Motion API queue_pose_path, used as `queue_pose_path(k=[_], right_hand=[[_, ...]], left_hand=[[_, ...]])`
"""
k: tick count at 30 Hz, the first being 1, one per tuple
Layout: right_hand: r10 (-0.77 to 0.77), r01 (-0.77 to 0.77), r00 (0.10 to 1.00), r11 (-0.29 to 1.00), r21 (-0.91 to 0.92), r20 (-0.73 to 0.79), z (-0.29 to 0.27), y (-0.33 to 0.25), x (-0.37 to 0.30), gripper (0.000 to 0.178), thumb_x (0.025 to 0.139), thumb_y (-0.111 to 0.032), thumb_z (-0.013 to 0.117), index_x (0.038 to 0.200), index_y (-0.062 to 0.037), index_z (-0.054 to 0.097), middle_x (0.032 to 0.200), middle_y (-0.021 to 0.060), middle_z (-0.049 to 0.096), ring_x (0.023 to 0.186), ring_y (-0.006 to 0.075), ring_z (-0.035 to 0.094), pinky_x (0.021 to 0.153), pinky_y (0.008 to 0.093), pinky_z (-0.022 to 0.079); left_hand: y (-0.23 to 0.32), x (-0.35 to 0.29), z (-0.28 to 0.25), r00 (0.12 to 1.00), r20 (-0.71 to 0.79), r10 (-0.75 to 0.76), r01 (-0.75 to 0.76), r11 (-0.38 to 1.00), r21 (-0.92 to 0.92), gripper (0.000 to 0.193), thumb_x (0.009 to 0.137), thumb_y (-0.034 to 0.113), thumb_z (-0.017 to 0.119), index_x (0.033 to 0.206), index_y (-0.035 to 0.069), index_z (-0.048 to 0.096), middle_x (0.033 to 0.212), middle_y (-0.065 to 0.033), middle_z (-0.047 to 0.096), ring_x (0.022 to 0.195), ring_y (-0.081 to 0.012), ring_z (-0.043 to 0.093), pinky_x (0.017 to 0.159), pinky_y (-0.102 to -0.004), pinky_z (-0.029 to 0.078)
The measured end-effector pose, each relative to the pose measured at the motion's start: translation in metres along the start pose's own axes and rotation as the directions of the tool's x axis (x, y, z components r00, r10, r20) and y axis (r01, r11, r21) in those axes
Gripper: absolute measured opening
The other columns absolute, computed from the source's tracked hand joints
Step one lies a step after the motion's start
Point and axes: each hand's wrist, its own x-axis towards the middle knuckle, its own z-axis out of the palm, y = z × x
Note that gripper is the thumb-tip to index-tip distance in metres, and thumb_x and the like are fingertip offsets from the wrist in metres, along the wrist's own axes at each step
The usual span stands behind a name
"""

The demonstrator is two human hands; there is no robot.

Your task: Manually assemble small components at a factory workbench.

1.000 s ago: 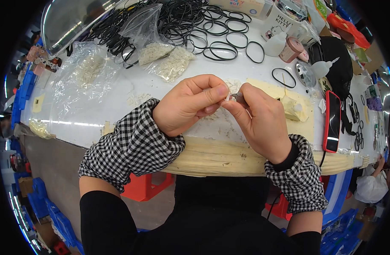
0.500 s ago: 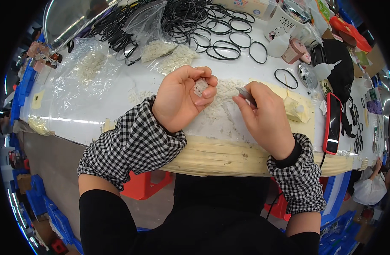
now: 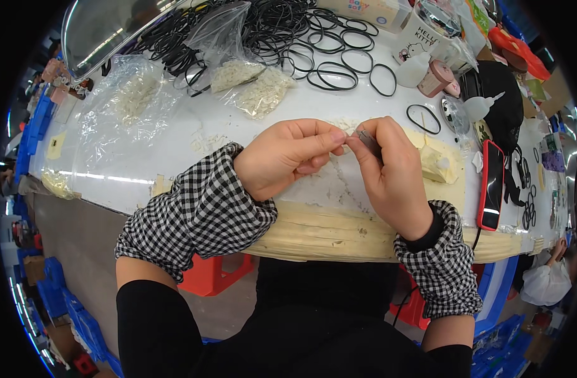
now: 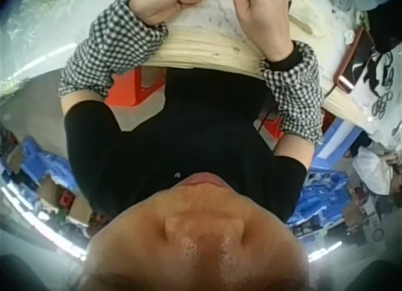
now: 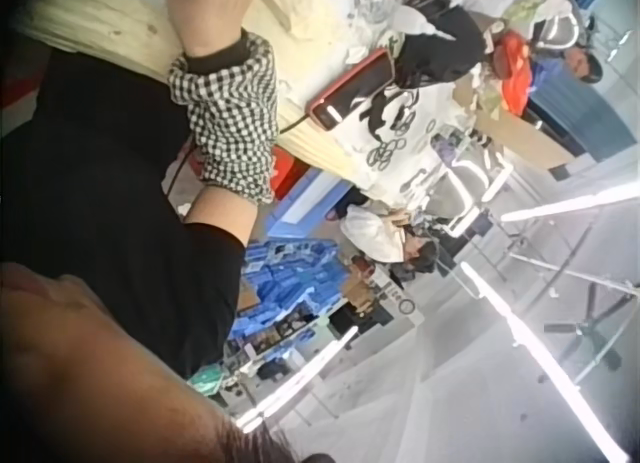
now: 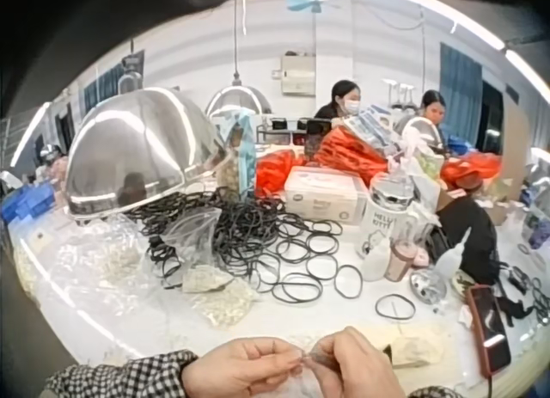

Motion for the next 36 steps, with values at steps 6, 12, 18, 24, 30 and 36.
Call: queue_pose_path(k=[6,12,18,24,30,36], right_hand=[[-0.047,0.051,0.995,0.997,0.053,-0.083,-0.001,-0.008,0.000,0.015,0.080,-0.004,0.065,0.087,0.0000,0.051,0.076,0.0091,0.051,0.060,0.0206,0.052,0.052,0.0285,0.042],[-0.065,0.069,0.996,0.995,0.066,-0.068,-0.005,-0.013,0.001,0.015,0.078,-0.003,0.067,0.086,-0.0007,0.054,0.077,0.0086,0.053,0.063,0.0196,0.059,0.054,0.0275,0.047],[-0.081,0.086,0.994,0.994,0.065,-0.074,-0.005,-0.012,0.000,0.014,0.076,0.001,0.065,0.086,-0.0013,0.055,0.076,0.0072,0.054,0.062,0.0173,0.058,0.051,0.0259,0.045],[-0.047,0.054,0.996,0.994,0.094,-0.077,-0.004,-0.013,0.000,0.015,0.074,0.002,0.064,0.086,-0.0016,0.056,0.076,0.0070,0.054,0.061,0.0160,0.057,0.048,0.0250,0.042],[-0.133,0.144,0.980,0.987,0.065,-0.145,-0.004,-0.009,0.001,0.017,0.073,0.004,0.063,0.087,-0.0019,0.056,0.077,0.0069,0.054,0.061,0.0159,0.057,0.049,0.0248,0.042],[-0.067,0.078,0.992,0.992,0.095,-0.110,-0.003,-0.012,-0.002,0.016,0.073,0.004,0.062,0.086,-0.0017,0.056,0.077,0.0071,0.054,0.060,0.0160,0.056,0.049,0.0251,0.043]], left_hand=[[0.005,-0.002,0.002,0.993,0.103,-0.049,0.060,0.993,-0.106,0.020,0.095,0.021,0.050,0.093,0.002,0.056,0.076,0.0031,0.052,0.059,-0.0017,0.036,0.051,-0.0153,0.031],[0.003,-0.004,0.002,0.991,0.123,0.046,-0.038,0.997,-0.070,0.019,0.095,0.021,0.050,0.088,0.004,0.055,0.071,0.0047,0.048,0.058,-0.0018,0.035,0.052,-0.0156,0.030],[0.002,-0.002,0.001,0.995,0.050,0.087,-0.087,0.996,-0.010,0.018,0.094,0.020,0.051,0.086,0.004,0.055,0.070,0.0047,0.047,0.058,-0.0030,0.035,0.053,-0.0162,0.030],[0.003,-0.003,0.003,0.995,0.024,0.099,-0.099,0.995,0.008,0.018,0.093,0.020,0.052,0.086,0.004,0.055,0.070,0.0048,0.047,0.058,-0.0031,0.035,0.052,-0.0162,0.030],[0.004,-0.004,0.005,0.997,0.016,0.073,-0.073,0.997,0.027,0.019,0.094,0.021,0.052,0.088,0.003,0.056,0.070,0.0049,0.047,0.058,-0.0022,0.035,0.051,-0.0154,0.028],[0.000,-0.004,0.005,0.997,-0.008,0.083,-0.083,0.997,0.008,0.018,0.095,0.021,0.051,0.093,0.004,0.056,0.072,0.0047,0.047,0.059,-0.0019,0.034,0.051,-0.0152,0.028]])
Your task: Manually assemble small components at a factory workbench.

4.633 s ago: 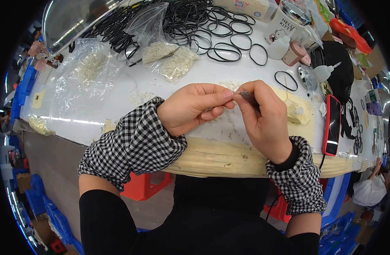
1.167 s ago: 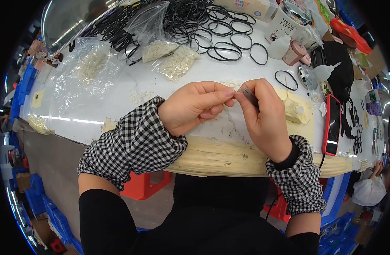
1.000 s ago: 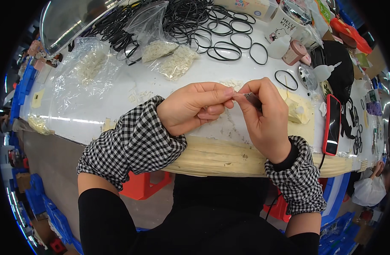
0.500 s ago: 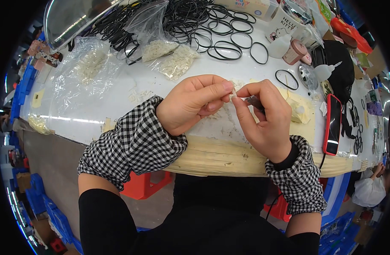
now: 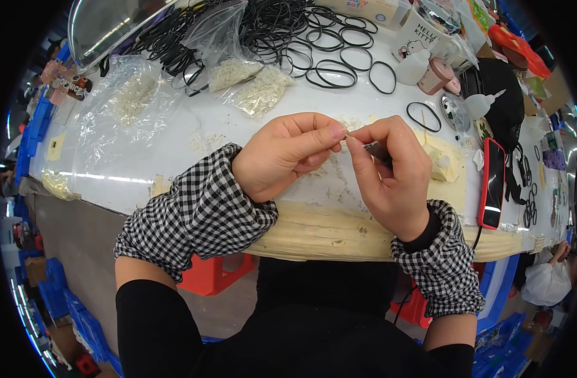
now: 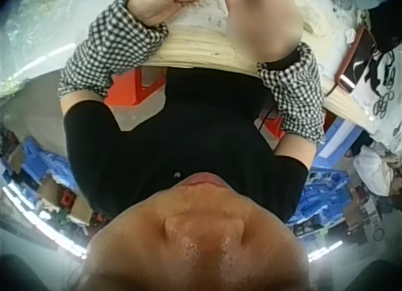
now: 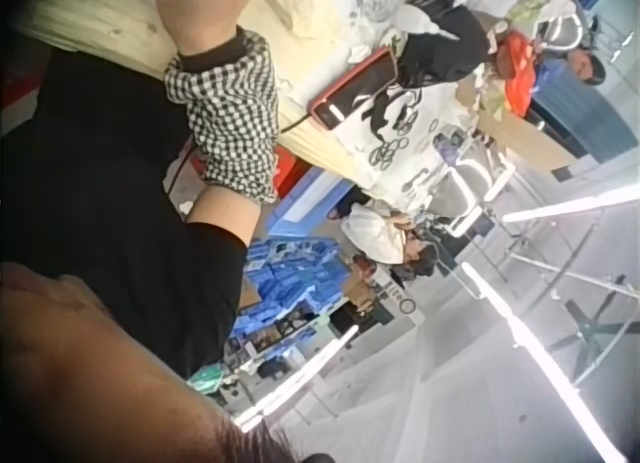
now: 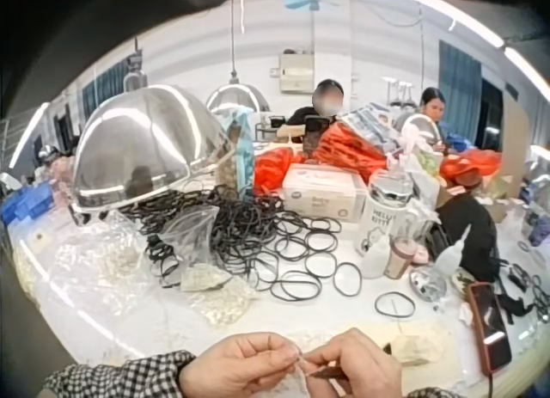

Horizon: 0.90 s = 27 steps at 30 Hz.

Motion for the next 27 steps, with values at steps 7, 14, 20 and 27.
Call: queue_pose_path(k=[7,14,20,27], right_hand=[[0.035,-0.036,0.999,0.998,0.043,0.010,0.007,-0.002,0.000,0.015,0.076,-0.004,0.066,0.084,-0.0017,0.054,0.074,0.0062,0.054,0.058,0.0154,0.054,0.048,0.0255,0.042],[-0.036,0.052,0.993,0.988,-0.144,0.110,0.001,0.005,0.002,0.029,0.083,-0.029,0.066,0.081,-0.0027,0.054,0.069,0.0081,0.057,0.058,0.0212,0.058,0.048,0.0308,0.044],[-0.022,0.051,0.991,0.974,-0.222,0.134,0.003,0.008,-0.001,0.031,0.085,-0.033,0.062,0.078,-0.0043,0.052,0.067,0.0078,0.057,0.055,0.0250,0.057,0.047,0.0322,0.043],[-0.008,0.039,0.991,0.973,-0.228,0.134,0.004,0.007,-0.001,0.030,0.086,-0.032,0.062,0.077,-0.0051,0.052,0.064,0.0080,0.054,0.053,0.0251,0.055,0.046,0.0329,0.042]], left_hand=[[0.002,-0.001,-0.001,0.997,0.076,0.019,-0.018,1.000,-0.021,0.021,0.095,0.025,0.051,0.088,0.005,0.053,0.072,0.0051,0.045,0.060,-0.0020,0.033,0.056,-0.0162,0.031],[0.001,0.002,-0.005,0.992,0.127,-0.002,0.010,0.998,-0.064,0.024,0.096,0.028,0.047,0.087,0.006,0.051,0.077,0.0046,0.047,0.059,-0.0017,0.034,0.057,-0.0165,0.032],[0.000,0.001,-0.006,0.983,0.180,-0.041,0.058,0.994,-0.089,0.025,0.097,0.028,0.045,0.089,0.006,0.050,0.078,0.0038,0.047,0.060,-0.0014,0.034,0.057,-0.0160,0.032],[0.000,0.001,-0.005,0.983,0.177,-0.038,0.051,0.996,-0.070,0.025,0.097,0.028,0.044,0.088,0.006,0.049,0.076,0.0044,0.045,0.061,-0.0017,0.034,0.057,-0.0159,0.032]])
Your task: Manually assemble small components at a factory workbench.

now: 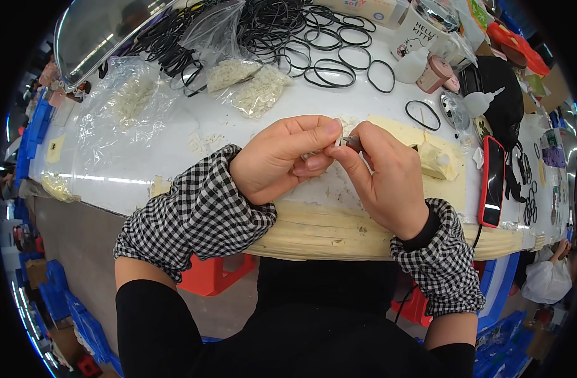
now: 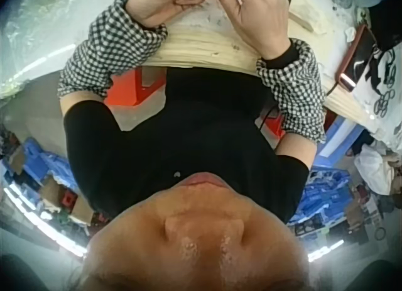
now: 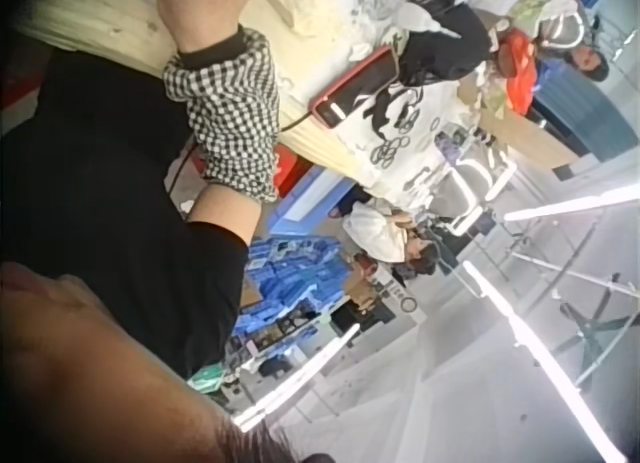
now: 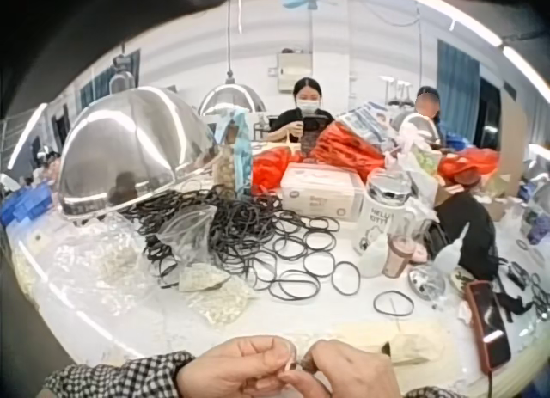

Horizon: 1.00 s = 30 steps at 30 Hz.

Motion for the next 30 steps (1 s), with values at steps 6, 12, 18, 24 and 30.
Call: queue_pose_path(k=[6,12,18,24,30], right_hand=[[-0.011,0.011,1.000,1.000,-0.025,0.023,-0.001,0.001,-0.002,0.029,0.086,-0.031,0.062,0.077,-0.0053,0.052,0.062,0.0078,0.053,0.052,0.0252,0.054,0.045,0.0335,0.041],[0.035,-0.036,0.999,0.998,0.047,0.033,-0.004,0.002,0.000,0.023,0.081,-0.022,0.066,0.078,-0.0040,0.052,0.065,0.0079,0.053,0.056,0.0259,0.054,0.048,0.0340,0.042],[-0.002,0.000,0.981,1.000,0.009,0.192,0.008,0.005,-0.010,0.017,0.078,-0.014,0.066,0.082,-0.0044,0.053,0.076,0.0085,0.053,0.062,0.0268,0.057,0.051,0.0348,0.044],[-0.011,0.038,0.970,0.993,-0.108,0.241,0.013,0.000,-0.010,0.017,0.079,-0.014,0.064,0.085,-0.0042,0.052,0.079,0.0091,0.051,0.064,0.0283,0.057,0.053,0.0351,0.046],[0.019,-0.014,0.994,0.999,-0.051,0.104,0.008,0.003,-0.006,0.016,0.081,-0.011,0.062,0.088,-0.0029,0.051,0.079,0.0104,0.050,0.065,0.0288,0.057,0.053,0.0356,0.045]], left_hand=[[-0.001,0.002,0.002,0.999,-0.036,0.021,-0.022,0.999,-0.035,0.025,0.096,0.026,0.047,0.085,0.005,0.053,0.068,0.0046,0.043,0.059,-0.0025,0.034,0.053,-0.0162,0.029],[0.005,0.001,-0.001,0.974,-0.202,0.099,-0.138,0.971,-0.193,0.017,0.093,0.021,0.054,0.089,0.004,0.053,0.080,-0.0014,0.050,0.065,-0.0070,0.042,0.056,-0.0188,0.034],[0.010,0.003,-0.001,0.924,-0.375,0.077,-0.200,0.933,-0.299,0.014,0.091,0.013,0.050,0.097,0.000,0.048,0.090,-0.0058,0.050,0.070,-0.0104,0.043,0.056,-0.0204,0.036],[0.008,0.003,-0.004,0.915,-0.391,0.097,-0.176,0.969,-0.172,0.019,0.089,0.013,0.054,0.102,-0.001,0.051,0.085,-0.0034,0.050,0.067,-0.0092,0.043,0.054,-0.0192,0.034],[0.006,0.003,-0.003,0.922,-0.372,0.105,-0.107,0.994,0.015,0.020,0.091,0.018,0.055,0.100,0.000,0.056,0.078,0.0019,0.049,0.061,-0.0045,0.039,0.052,-0.0170,0.030]])
